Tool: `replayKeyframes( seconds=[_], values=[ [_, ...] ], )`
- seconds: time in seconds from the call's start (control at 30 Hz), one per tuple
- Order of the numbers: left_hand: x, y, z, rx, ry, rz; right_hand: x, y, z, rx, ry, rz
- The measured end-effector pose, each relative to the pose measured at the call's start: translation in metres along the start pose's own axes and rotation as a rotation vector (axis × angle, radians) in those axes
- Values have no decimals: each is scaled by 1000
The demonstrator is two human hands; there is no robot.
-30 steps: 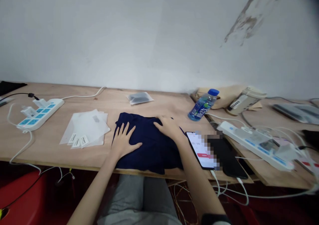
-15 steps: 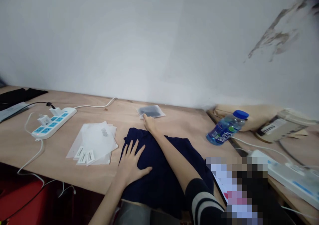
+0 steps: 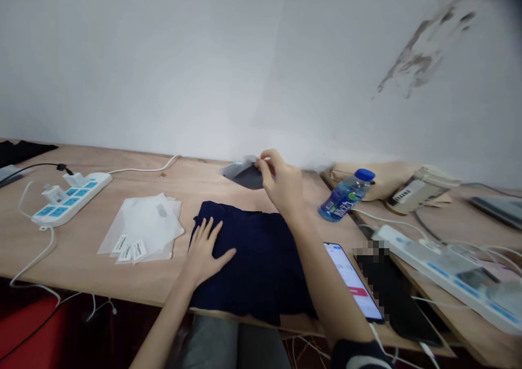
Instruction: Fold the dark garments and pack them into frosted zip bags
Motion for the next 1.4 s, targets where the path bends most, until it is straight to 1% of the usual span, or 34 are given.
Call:
replayKeyframes(
  seconds=[0.03,0.07,0.1,0.17,0.2,0.23,0.27,0.3,0.37,0.4,0.43,0.57,0.63,0.77,0.9,1.0,1.07,1.23,1.4],
  values=[
    [-4,0,1,-16,-62,-63,-15,12,-10,-3,16,-85],
    [-10,0,2,-29,-136,-128,-27,22,-21,0,55,-172],
    [-16,-1,2,-38,-213,-187,-33,31,-34,8,105,-253],
    [-29,-5,0,-37,-332,-264,-34,43,-63,34,252,-372],
    [-34,-10,-2,-22,-351,-281,-29,47,-78,42,345,-390],
    [-39,-15,-4,7,-335,-288,-22,49,-93,50,433,-380],
    [-43,-21,-7,46,-289,-294,-15,51,-106,56,504,-345],
    [-45,-27,-10,87,-230,-303,-8,53,-118,67,551,-302],
    [-47,-38,-17,143,-139,-326,2,57,-136,101,584,-213],
    [-47,-43,-20,144,-134,-337,4,60,-142,118,583,-179],
    [-47,-46,-22,127,-155,-346,5,62,-146,130,580,-150],
    [-50,-52,-25,22,-305,-360,1,67,-152,116,565,-66],
    [-53,-52,-23,17,-328,-379,0,67,-153,114,546,-26],
    [-58,-53,-21,59,-263,-356,4,63,-156,126,494,67],
    [-57,-51,-21,54,-210,-311,11,60,-160,112,457,107],
    [-56,-49,-20,62,-203,-287,15,55,-165,80,416,83],
    [-57,-47,-20,72,-225,-257,15,51,-168,64,371,45],
    [-59,-45,-14,51,-285,-229,1,38,-170,115,287,12],
    [-62,-51,4,28,-319,-227,-21,22,-157,152,243,-97]
  ],
)
Point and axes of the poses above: each hand's wrist, its own z-axis towards the middle knuckle, its own x-axis out of the palm, y = z × x, the point moved 1 cm from there along z, towards the middle knuckle, and after that the axes turned 2 degrees about z, right-handed, at the moved point
